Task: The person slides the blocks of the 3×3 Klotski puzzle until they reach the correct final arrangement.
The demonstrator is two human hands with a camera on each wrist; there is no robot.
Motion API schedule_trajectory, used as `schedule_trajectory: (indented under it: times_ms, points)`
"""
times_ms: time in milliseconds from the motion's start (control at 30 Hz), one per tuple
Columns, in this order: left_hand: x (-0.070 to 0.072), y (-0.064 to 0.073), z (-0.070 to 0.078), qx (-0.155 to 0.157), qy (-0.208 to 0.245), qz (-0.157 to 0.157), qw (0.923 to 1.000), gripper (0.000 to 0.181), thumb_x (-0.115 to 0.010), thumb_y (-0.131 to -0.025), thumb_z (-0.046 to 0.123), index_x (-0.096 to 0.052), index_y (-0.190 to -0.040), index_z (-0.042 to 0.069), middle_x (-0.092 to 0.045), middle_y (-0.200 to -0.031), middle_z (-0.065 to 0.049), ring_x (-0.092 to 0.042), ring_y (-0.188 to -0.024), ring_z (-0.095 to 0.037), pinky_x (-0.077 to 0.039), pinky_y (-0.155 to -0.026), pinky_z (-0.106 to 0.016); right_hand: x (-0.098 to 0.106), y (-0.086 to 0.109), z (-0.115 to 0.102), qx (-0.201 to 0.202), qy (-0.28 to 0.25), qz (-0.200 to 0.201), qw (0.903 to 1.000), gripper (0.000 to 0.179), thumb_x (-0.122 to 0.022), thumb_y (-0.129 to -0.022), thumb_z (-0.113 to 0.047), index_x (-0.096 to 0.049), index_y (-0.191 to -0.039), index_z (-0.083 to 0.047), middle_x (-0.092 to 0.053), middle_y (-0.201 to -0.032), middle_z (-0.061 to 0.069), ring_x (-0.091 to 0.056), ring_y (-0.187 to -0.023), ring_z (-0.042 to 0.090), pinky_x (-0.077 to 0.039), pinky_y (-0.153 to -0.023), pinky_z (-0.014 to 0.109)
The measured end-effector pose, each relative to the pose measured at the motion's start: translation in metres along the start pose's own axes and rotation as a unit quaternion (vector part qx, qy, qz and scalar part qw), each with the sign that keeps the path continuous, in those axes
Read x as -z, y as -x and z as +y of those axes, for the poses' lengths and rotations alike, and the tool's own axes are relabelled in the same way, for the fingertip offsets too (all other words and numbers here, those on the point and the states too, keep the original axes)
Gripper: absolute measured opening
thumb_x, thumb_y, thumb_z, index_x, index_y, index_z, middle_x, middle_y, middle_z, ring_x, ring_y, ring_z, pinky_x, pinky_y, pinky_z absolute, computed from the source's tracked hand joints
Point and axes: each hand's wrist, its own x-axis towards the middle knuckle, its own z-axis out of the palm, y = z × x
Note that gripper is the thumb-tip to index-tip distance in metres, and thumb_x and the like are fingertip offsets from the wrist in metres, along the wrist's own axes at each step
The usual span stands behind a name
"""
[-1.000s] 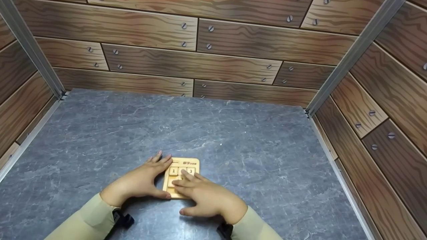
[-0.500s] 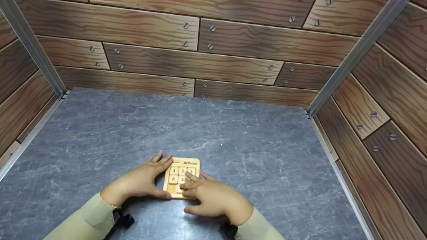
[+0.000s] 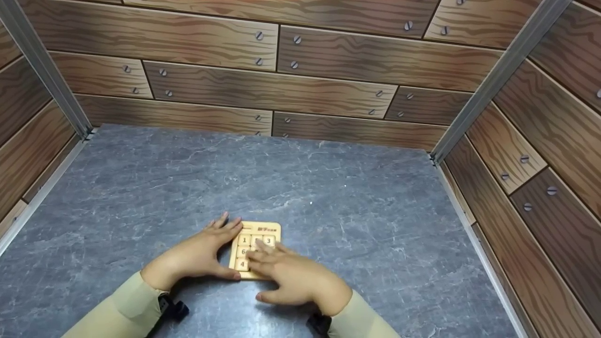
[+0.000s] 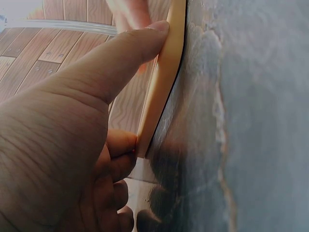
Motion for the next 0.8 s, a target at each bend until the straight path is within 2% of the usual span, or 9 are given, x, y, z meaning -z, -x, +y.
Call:
schedule_trajectory:
  times_ms: [133,233,467,800]
  points:
    - [0.001,0.000,0.001,0.000,0.002,0.000,1.0000,0.131,-0.095,-0.078,0.070,-0.035,-0.177,0.009,-0.025,-0.189,-0.005,-0.011,-0.179,-0.039,-0.014,-0.147,-0.060,0.011,0.008,0.003,-0.020,0.000,0.008,0.9998,0.071,-0.069,-0.109,-0.051,-0.055,-0.169,-0.016,-0.044,-0.182,-0.001,-0.032,-0.175,0.030,-0.021,-0.143,0.066]
    - [0.001,0.001,0.001,0.001,0.003,-0.001,1.0000,0.132,-0.095,-0.078,0.069,-0.035,-0.178,0.009,-0.025,-0.189,-0.005,-0.010,-0.179,-0.039,-0.014,-0.147,-0.060,0.018,0.014,0.003,-0.033,-0.004,-0.003,0.9994,0.066,-0.070,-0.109,-0.050,-0.062,-0.163,-0.012,-0.049,-0.179,0.000,-0.033,-0.174,0.033,-0.021,-0.143,0.069]
    - [0.001,0.001,0.001,0.006,0.012,-0.002,0.9999,0.130,-0.095,-0.078,0.068,-0.035,-0.178,0.010,-0.026,-0.189,-0.003,-0.011,-0.179,-0.038,-0.015,-0.147,-0.060,0.018,0.015,-0.001,-0.084,-0.005,-0.030,0.9960,0.072,-0.073,-0.106,-0.055,-0.060,-0.165,-0.015,-0.037,-0.185,-0.006,-0.020,-0.178,0.031,-0.019,-0.144,0.068]
    - [0.000,0.000,0.000,0.002,0.009,0.002,1.0000,0.133,-0.097,-0.077,0.068,-0.035,-0.178,0.008,-0.027,-0.189,-0.007,-0.013,-0.179,-0.040,-0.015,-0.147,-0.062,0.006,0.007,-0.003,-0.042,0.011,-0.013,0.9990,0.073,-0.073,-0.107,-0.053,-0.053,-0.171,-0.023,-0.033,-0.187,-0.006,-0.026,-0.177,0.033,-0.027,-0.142,0.067]
